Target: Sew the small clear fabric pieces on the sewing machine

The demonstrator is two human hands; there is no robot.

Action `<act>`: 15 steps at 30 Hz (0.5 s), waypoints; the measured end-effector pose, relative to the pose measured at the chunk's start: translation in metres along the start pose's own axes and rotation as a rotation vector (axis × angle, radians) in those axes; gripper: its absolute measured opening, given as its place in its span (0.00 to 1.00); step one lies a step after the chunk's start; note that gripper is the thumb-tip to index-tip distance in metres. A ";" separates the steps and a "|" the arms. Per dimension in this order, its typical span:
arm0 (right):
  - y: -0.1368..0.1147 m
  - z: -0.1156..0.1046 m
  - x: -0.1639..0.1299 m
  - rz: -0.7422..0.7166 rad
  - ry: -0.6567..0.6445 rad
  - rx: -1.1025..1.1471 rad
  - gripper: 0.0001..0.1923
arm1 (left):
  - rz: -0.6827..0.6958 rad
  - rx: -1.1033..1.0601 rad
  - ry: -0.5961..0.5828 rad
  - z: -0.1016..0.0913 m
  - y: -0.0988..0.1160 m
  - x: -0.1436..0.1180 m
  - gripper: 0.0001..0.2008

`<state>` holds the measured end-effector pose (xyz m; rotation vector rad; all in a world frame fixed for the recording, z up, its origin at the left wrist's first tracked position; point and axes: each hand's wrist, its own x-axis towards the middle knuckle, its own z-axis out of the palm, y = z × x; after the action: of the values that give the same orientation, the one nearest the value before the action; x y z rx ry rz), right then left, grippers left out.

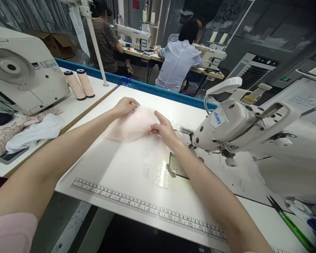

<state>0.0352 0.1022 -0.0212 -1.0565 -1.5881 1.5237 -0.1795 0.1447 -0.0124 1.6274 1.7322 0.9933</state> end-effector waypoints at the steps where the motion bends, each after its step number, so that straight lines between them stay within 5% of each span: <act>1: 0.002 0.000 0.000 0.011 -0.009 -0.005 0.46 | 0.008 0.043 0.027 0.001 -0.003 -0.002 0.09; 10: -0.001 0.001 0.005 0.097 -0.073 -0.084 0.45 | 0.007 0.430 0.086 -0.016 -0.004 -0.050 0.20; 15: -0.003 0.003 -0.011 0.047 -0.033 -0.140 0.35 | 0.064 0.565 0.082 -0.021 -0.004 -0.064 0.19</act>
<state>0.0372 0.0916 -0.0174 -1.1580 -1.7245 1.4853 -0.1919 0.0782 -0.0096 2.0126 2.1614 0.6307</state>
